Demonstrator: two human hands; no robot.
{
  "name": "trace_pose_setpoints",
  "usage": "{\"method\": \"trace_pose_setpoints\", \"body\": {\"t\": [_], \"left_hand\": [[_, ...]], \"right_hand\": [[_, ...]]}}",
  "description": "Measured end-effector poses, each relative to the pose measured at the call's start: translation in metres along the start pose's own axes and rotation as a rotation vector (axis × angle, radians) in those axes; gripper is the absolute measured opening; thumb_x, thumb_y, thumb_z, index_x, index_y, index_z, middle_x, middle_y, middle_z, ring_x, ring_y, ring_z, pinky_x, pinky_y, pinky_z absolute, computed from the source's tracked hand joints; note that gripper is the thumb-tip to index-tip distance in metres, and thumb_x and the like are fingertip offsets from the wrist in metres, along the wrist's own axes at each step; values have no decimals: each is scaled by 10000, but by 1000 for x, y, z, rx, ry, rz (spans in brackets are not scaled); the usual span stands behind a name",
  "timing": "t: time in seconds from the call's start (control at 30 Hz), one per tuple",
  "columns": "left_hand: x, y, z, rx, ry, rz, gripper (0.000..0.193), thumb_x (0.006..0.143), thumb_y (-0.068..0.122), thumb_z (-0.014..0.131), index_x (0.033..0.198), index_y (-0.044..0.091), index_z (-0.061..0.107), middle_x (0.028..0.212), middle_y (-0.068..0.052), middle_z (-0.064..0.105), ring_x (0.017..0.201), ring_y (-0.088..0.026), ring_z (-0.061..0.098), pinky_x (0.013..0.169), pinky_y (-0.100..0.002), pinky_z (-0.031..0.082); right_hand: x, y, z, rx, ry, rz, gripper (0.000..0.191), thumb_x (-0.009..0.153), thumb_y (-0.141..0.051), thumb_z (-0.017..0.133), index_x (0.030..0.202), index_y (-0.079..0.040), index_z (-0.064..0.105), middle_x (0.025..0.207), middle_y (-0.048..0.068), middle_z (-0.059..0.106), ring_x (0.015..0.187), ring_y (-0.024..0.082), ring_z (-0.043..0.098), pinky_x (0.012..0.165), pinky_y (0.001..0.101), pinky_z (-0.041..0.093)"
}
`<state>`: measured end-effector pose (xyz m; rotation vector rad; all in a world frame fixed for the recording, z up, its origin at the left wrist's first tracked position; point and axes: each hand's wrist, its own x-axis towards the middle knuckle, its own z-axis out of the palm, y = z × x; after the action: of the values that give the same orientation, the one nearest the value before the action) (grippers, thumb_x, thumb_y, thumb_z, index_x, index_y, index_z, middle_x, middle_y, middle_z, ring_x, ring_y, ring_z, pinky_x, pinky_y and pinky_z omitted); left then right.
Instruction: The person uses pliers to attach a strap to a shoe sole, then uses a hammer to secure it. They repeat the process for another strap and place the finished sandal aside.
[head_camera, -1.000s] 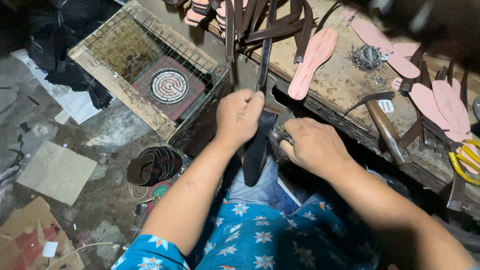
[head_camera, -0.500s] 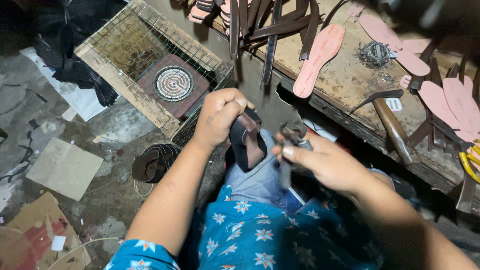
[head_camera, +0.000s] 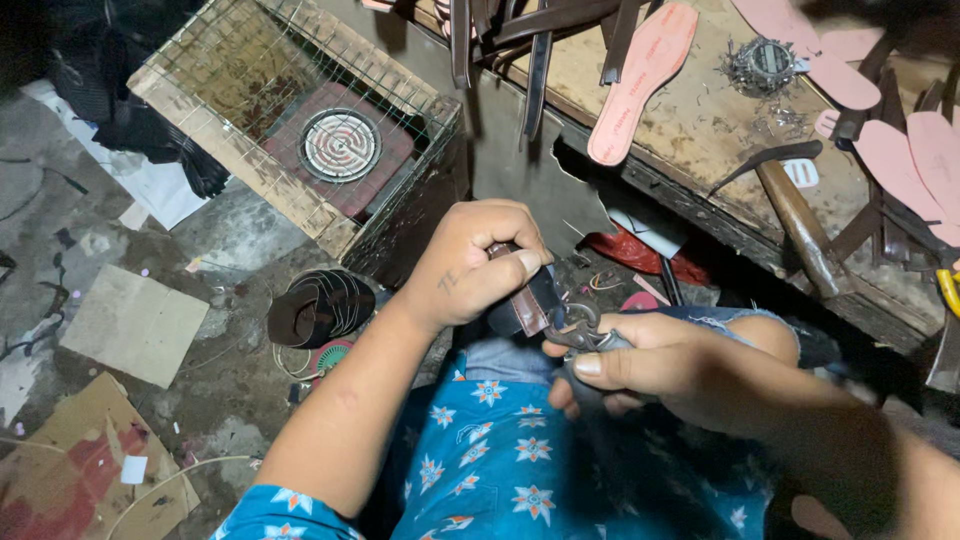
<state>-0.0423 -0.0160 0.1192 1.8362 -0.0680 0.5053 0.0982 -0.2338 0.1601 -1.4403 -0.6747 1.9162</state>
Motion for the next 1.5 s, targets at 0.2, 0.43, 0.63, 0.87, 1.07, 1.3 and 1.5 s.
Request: {"method": "trace_pose_setpoints", "body": {"t": [0.2, 0.43, 0.63, 0.87, 1.07, 1.3, 1.5], "left_hand": [[-2, 7, 15, 116, -13, 70, 135, 831, 180, 643, 817, 45, 640, 829, -95, 673, 791, -272, 664, 736, -374, 507], [-4, 12, 18, 104, -25, 77, 125, 841, 180, 639, 825, 56, 638, 854, -88, 690, 802, -268, 688, 739, -373, 528], [-7, 15, 22, 167, -66, 157, 119, 824, 174, 652, 830, 55, 644, 858, -97, 689, 830, -285, 679, 769, -377, 537], [-13, 2, 25, 1, 283, -22, 136, 856, 129, 608, 787, 13, 625, 795, -94, 675, 715, -185, 640, 693, -308, 503], [-9, -19, 24, -64, 512, -69, 138, 868, 75, 585, 764, -16, 579, 793, -96, 651, 732, -148, 615, 705, -293, 514], [-5, -29, 5, -155, 392, -117, 149, 864, 93, 564, 750, -1, 548, 803, -88, 656, 757, -147, 607, 726, -294, 511], [-2, -35, -5, -341, 353, -149, 117, 845, 94, 551, 771, 5, 535, 814, -83, 602, 810, -175, 636, 783, -315, 532]], "right_hand": [[-9, 3, 5, -100, 90, 133, 429, 876, -276, 557, 1229, -80, 701, 1063, 22, 786, 1005, 106, 679, 924, 273, 506], [-17, 3, 11, -236, 127, 36, 349, 882, -262, 553, 1084, -46, 739, 938, 37, 764, 917, 130, 674, 869, 279, 503], [-18, -7, 18, -213, 92, 40, 322, 912, -269, 554, 1116, -74, 708, 883, 27, 695, 841, 125, 608, 804, 292, 493], [13, 22, 39, -509, 630, -424, 269, 951, -221, 636, 1124, -28, 567, 751, 71, 648, 656, 144, 637, 611, 311, 514], [114, 63, 31, -231, 860, -870, 235, 975, -108, 632, 1111, -37, 454, 735, 34, 674, 601, 81, 656, 545, 266, 555], [88, 58, 19, -157, 464, -698, 184, 963, -141, 651, 1089, -15, 608, 895, 81, 638, 796, 140, 572, 738, 317, 487], [64, 50, 22, -290, 365, -418, 325, 968, -242, 595, 1219, -44, 651, 1108, 107, 695, 987, 150, 609, 914, 310, 475]]}}
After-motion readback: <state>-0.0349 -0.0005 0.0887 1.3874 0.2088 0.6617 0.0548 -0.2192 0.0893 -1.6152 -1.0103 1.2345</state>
